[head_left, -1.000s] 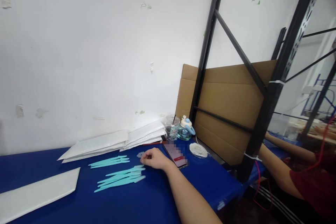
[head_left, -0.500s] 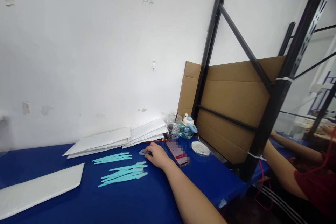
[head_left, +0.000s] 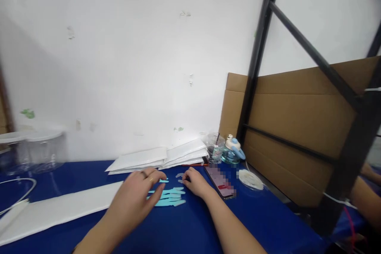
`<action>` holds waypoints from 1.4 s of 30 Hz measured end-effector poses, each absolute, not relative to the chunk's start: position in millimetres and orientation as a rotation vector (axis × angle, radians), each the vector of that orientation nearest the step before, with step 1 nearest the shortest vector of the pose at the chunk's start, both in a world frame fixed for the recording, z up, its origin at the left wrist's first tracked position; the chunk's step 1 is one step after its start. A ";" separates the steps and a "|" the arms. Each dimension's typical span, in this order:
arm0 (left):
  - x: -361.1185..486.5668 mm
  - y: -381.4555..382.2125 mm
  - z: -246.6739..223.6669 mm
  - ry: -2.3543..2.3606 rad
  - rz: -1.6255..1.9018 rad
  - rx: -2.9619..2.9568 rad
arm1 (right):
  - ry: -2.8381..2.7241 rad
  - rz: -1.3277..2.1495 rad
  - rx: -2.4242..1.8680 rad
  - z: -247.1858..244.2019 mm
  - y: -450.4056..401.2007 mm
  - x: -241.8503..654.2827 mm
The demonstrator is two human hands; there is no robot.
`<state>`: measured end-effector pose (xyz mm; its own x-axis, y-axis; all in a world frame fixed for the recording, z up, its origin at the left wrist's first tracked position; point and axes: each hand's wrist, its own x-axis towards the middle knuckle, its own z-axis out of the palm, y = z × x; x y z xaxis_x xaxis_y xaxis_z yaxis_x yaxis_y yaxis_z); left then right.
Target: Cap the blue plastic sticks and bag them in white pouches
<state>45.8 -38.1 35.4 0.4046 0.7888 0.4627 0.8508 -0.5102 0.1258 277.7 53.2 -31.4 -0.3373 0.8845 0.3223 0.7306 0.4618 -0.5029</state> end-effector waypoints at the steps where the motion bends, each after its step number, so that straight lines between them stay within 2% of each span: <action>1: 41.8 -34.2 35.3 -1.531 -0.632 -2.521 | -2.151 0.372 -1.333 -31.8 53.5 278.2; 4: 31.6 -11.6 24.5 -1.662 -0.350 -2.509 | -2.126 0.415 -1.326 -33.2 56.1 280.5; 8: 22.4 13.3 1.2 -1.650 -0.259 -2.476 | -2.116 0.535 -1.311 -33.5 59.1 283.0; 42: 42.8 24.4 -22.7 -1.803 -0.718 -2.872 | -2.055 0.868 -1.232 -36.4 56.5 270.4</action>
